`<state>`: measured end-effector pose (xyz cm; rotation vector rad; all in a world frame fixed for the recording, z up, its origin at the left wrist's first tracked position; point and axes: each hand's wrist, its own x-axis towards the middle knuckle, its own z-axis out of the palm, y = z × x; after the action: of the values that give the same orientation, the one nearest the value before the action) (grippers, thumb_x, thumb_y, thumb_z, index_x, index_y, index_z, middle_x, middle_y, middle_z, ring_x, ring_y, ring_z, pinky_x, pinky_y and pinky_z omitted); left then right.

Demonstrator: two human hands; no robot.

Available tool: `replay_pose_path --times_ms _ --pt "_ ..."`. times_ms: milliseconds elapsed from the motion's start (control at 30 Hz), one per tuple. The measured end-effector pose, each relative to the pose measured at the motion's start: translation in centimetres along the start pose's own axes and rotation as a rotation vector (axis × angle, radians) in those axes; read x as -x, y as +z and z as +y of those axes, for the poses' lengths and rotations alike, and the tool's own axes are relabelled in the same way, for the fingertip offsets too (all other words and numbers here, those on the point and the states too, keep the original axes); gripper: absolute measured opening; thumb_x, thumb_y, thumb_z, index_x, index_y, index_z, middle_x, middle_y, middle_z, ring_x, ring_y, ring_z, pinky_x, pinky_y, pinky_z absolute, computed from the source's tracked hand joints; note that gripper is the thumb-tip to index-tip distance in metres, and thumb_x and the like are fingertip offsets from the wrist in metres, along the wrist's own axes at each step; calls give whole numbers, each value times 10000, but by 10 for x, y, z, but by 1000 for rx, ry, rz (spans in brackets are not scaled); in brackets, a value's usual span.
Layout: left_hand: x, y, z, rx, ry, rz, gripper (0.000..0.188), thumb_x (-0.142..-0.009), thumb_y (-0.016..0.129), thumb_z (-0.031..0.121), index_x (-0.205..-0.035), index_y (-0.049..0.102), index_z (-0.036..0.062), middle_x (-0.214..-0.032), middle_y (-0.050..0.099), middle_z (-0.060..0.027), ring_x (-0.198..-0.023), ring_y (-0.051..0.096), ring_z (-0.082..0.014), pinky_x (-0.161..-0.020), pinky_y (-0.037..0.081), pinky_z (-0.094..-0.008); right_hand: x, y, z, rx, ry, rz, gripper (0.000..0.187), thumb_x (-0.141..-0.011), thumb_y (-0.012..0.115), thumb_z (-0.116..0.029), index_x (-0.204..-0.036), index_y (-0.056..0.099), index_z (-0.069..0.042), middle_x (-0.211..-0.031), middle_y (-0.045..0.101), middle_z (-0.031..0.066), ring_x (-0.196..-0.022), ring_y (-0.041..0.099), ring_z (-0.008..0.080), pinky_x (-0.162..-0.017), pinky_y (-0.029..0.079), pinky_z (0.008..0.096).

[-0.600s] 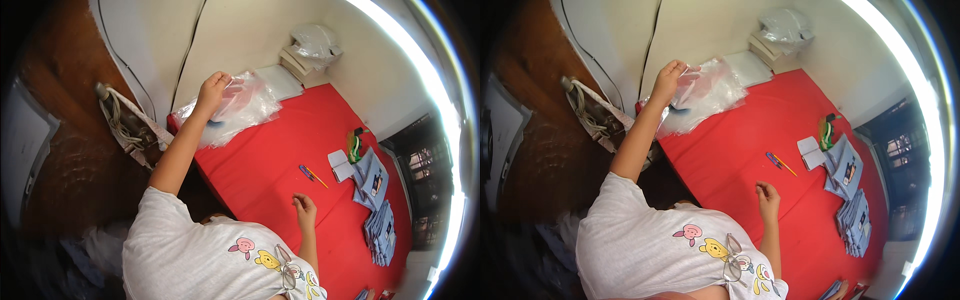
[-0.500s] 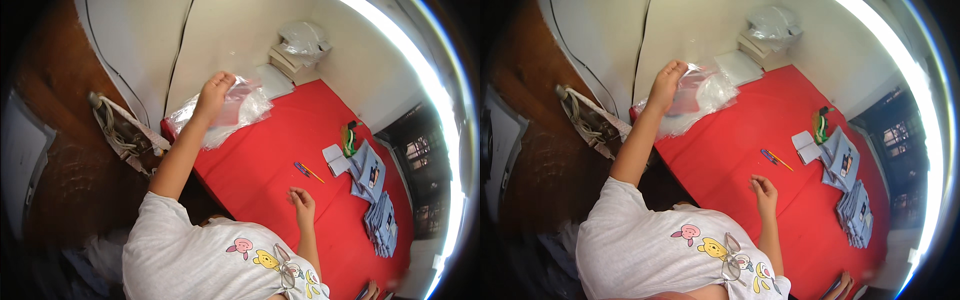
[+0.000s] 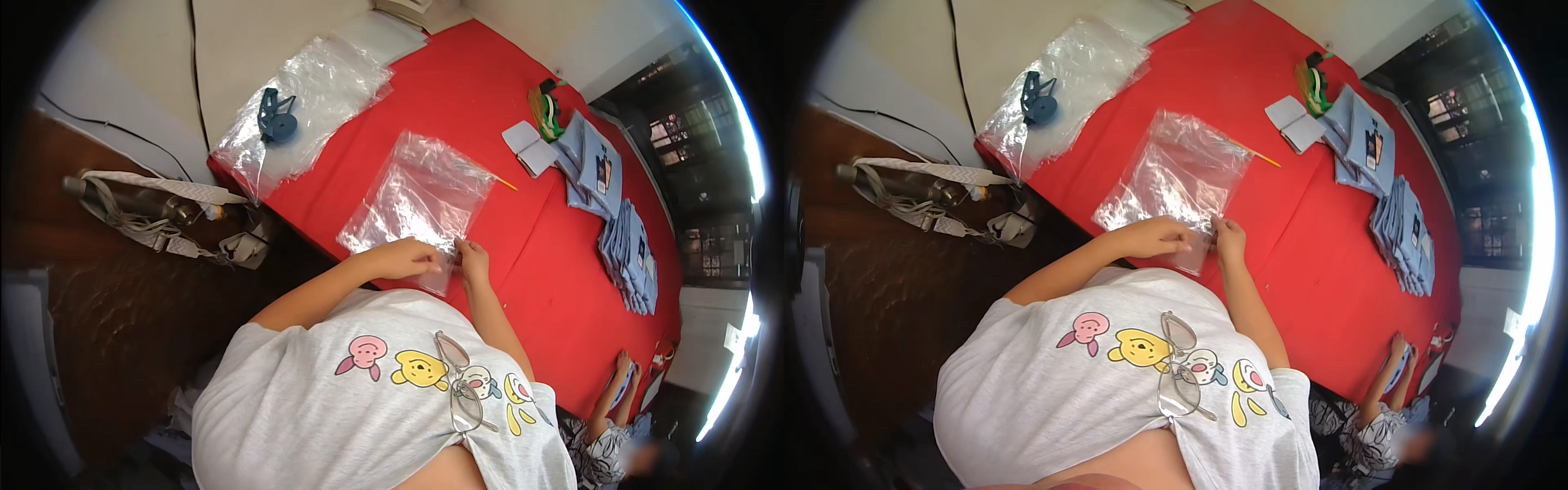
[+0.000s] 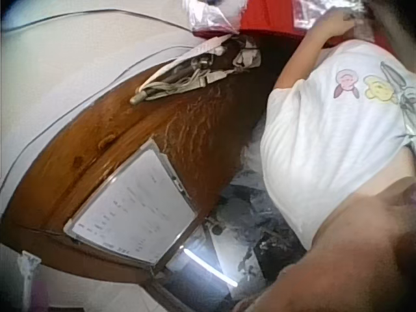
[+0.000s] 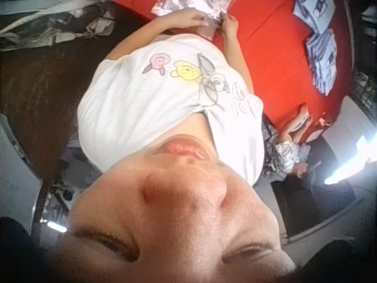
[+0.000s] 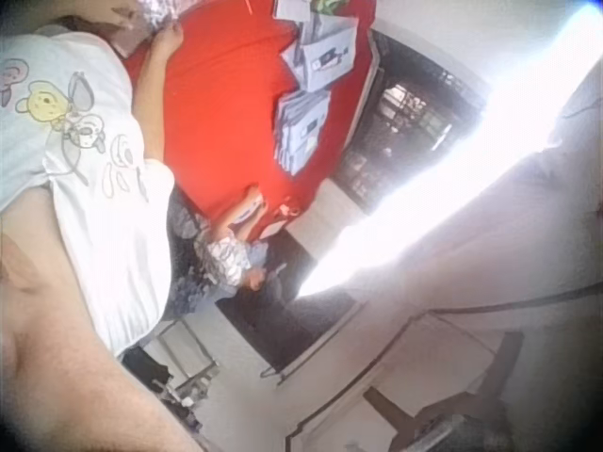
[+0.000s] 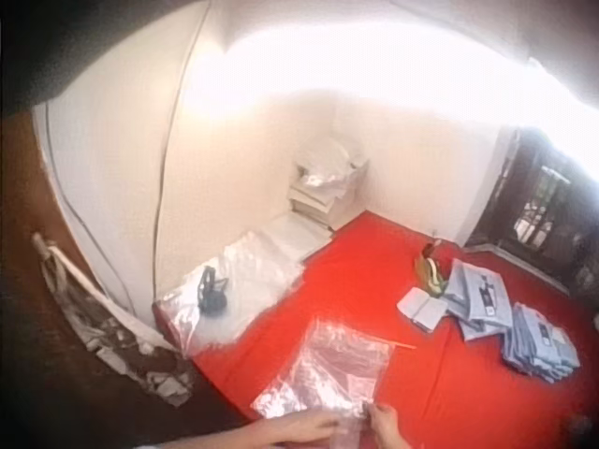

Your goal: The person places folded blue shirts into clear plastic bags, smooths the bags to remove air, and stacks the packaged garments on a table.

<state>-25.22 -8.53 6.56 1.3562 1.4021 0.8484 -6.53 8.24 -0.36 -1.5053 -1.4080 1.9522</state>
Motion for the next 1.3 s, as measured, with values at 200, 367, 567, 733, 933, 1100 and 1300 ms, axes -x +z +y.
replay_pose_path --times_ms 200,367,567,733,933,1100,1300 --pt "17 -17 -63 -462 -25 982 436 -856 845 208 -1219 654 59 -1083 714 -144 -1006 693 -338 -993 480 -488 9 -26 13 122 26 20 221 -1007 733 -285 -1008 694 -67 -813 686 12 -672 648 118 -580 537 285" --pt "14 -27 -86 -498 -200 967 609 -800 885 169 -1329 604 57 -978 729 -132 -961 705 -361 -1011 472 -515 -39 -18 -51 537 -349 310 386 -995 745 -387 -1037 687 -8 -922 719 107 -822 686 205 -745 577 358" --pt "-1 -53 -80 56 -343 1062 328 -911 808 147 -1189 712 2 -830 742 -110 -782 714 -251 -767 556 -403 -117 -19 -114 1122 -902 334 272 -950 732 -232 -1138 706 -37 -1167 683 161 -1141 648 363 -933 560 480" --pt "33 -79 -113 127 -373 1092 169 -1004 727 135 -1080 757 -13 -859 754 -55 -712 629 -84 -653 498 -293 -126 12 -115 1250 -800 308 264 -927 748 -222 -1139 725 -67 -1110 676 150 -1096 661 367 -927 569 486" --pt "68 -85 -149 107 -366 1196 152 -979 751 134 -988 722 -15 -806 728 -75 -735 659 -123 -683 524 -309 -141 4 -110 1437 -738 300 212 -939 727 -233 -1039 708 -47 -1071 695 158 -929 725 367 -799 598 482" --pt "59 -78 -163 366 -243 1016 148 -937 787 87 -1021 715 -12 -833 742 -59 -763 668 -110 -707 525 -298 -131 -10 -95 1548 -866 374 203 -998 666 -234 -1009 676 -31 -927 730 133 -817 746 306 -694 600 450" --pt "45 -66 -139 170 -349 910 169 -947 787 120 -1023 717 -14 -813 724 -51 -747 648 -102 -691 505 -289 -74 30 -81 101 -254 -72 211 -1088 587 -198 -1148 639 -2 -854 771 135 -671 724 183 -615 570 329"
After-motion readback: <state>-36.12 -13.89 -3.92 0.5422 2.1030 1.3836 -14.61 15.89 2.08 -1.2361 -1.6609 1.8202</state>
